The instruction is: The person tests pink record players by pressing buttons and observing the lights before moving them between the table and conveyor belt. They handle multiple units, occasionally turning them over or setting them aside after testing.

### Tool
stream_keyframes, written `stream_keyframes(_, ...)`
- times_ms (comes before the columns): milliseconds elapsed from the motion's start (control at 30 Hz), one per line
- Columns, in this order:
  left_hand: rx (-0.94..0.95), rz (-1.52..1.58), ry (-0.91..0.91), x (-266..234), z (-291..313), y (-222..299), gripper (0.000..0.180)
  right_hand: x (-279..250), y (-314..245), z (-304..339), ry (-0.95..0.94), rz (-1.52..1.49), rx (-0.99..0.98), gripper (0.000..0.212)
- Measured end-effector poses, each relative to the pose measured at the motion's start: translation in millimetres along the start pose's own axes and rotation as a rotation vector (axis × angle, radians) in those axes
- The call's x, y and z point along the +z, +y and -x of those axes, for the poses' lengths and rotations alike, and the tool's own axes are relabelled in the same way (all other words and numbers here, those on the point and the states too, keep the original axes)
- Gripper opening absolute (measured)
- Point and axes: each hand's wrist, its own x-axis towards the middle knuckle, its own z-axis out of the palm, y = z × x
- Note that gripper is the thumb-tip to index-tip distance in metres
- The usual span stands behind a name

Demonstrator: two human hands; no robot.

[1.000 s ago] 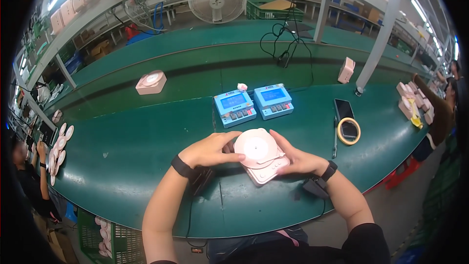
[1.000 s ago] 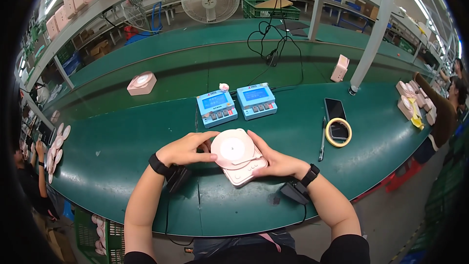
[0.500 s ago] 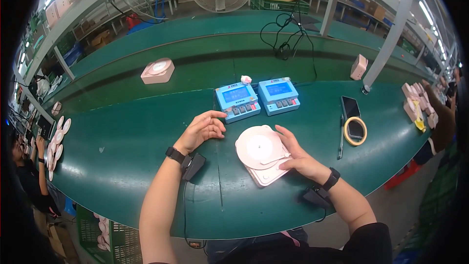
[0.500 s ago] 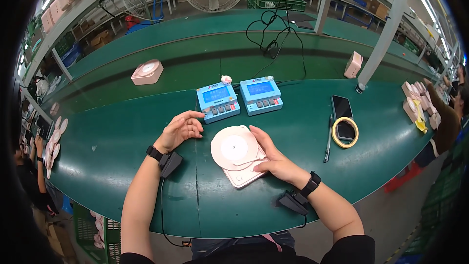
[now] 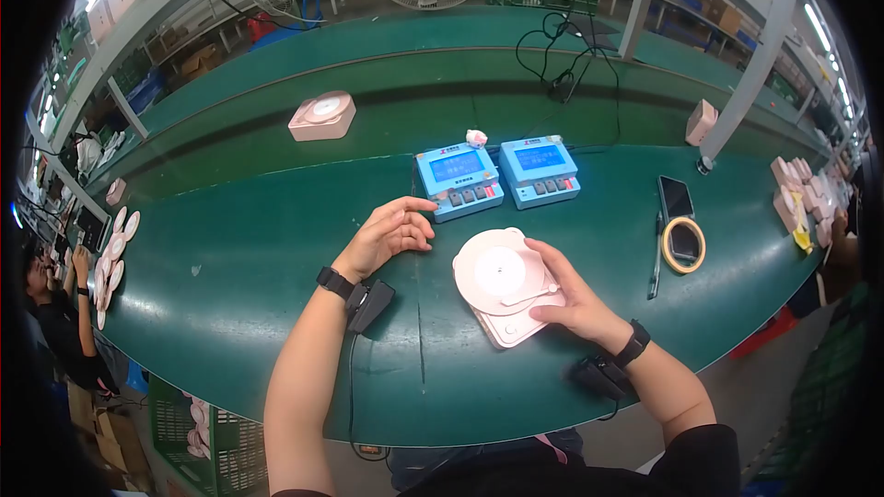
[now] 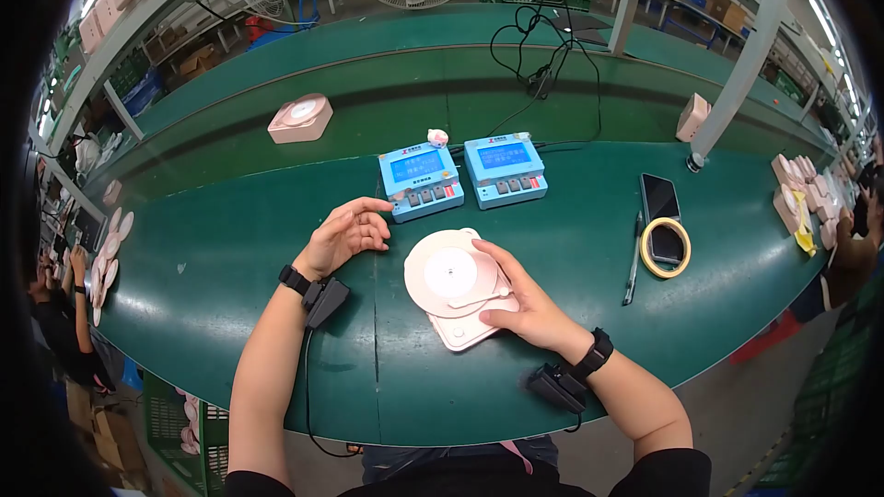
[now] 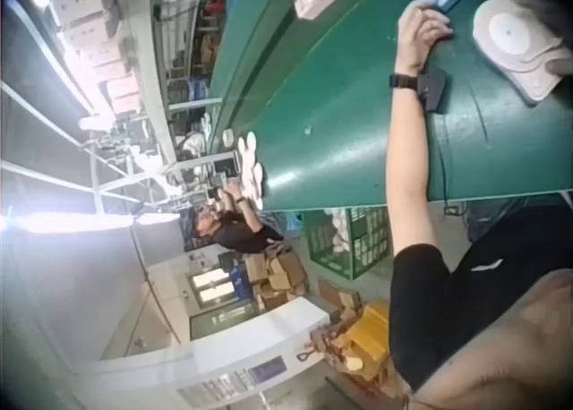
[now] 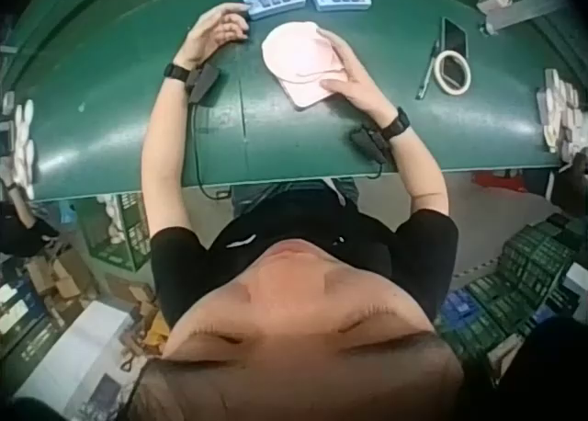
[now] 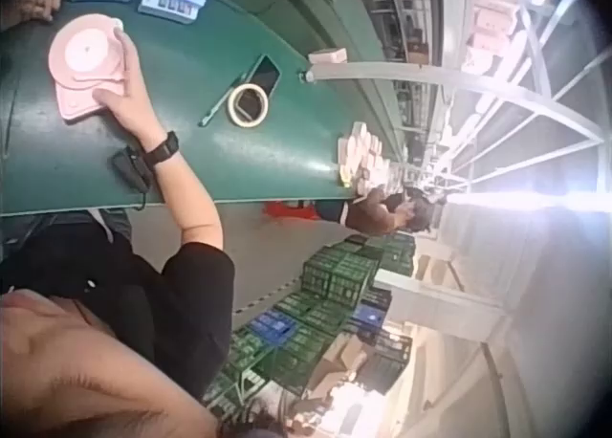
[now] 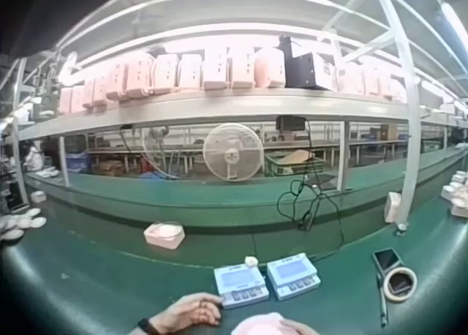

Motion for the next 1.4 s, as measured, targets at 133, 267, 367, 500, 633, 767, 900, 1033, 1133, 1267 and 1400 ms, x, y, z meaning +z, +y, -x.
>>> stream_keyframes(133, -0.005, 0.002, 0.001, 1, -1, -1, 0.062, -3, 6, 1, 0.004, 0.083, -0.037, 0.086)
stream_keyframes(267, 0.011, 0.024, -0.005, 4, 1, -1, 0.050, -3, 8, 2, 0.022, 0.145, -0.058, 0.082)
stream_keyframes(367, 0.020, 0.036, -0.019, 2, 1, 0, 0.050, 4, 0, 5, 0.104, 0.345, -0.221, 0.071)
stream_keyframes(500, -0.003, 0.010, -0.006, 2, 1, -1, 0.063, 1, -14, 9, -0.062, 0.748, -0.511, 0.046)
stream_keyframes(633, -0.010, 0.001, -0.008, 0, 0, -2, 0.064, 7, -22, 8, -0.169, 0.927, -0.596, 0.026)
stream_keyframes(767, -0.003, 0.040, -0.002, 3, -1, 4, 0.061, 10, -26, 6, -0.154, 0.963, -0.563, 0.022)
stream_keyframes(900, 0.158, -0.378, 0.294, -28, -13, 19, 0.048, 5, -26, 8, -0.137, 0.964, -0.554, 0.022)
stream_keyframes(1033, 0.276, -0.877, 0.654, -96, -44, 40, 0.049, 8, -17, 9, -0.116, 0.927, -0.594, 0.021)
stream_keyframes(1133, 0.398, -1.583, 0.573, -130, -79, 49, 0.068, 5, -5, 11, -0.092, 0.883, -0.616, 0.021)
stream_keyframes(1267, 0.250, -1.806, 0.436, -166, -121, 52, 0.095, 8, 6, 10, -0.117, 0.758, -0.668, 0.020)
stream_keyframes(1400, -0.029, -1.748, 0.422, -171, -177, 49, 0.119, 7, 5, 12, -0.076, 0.743, -0.665, 0.018)
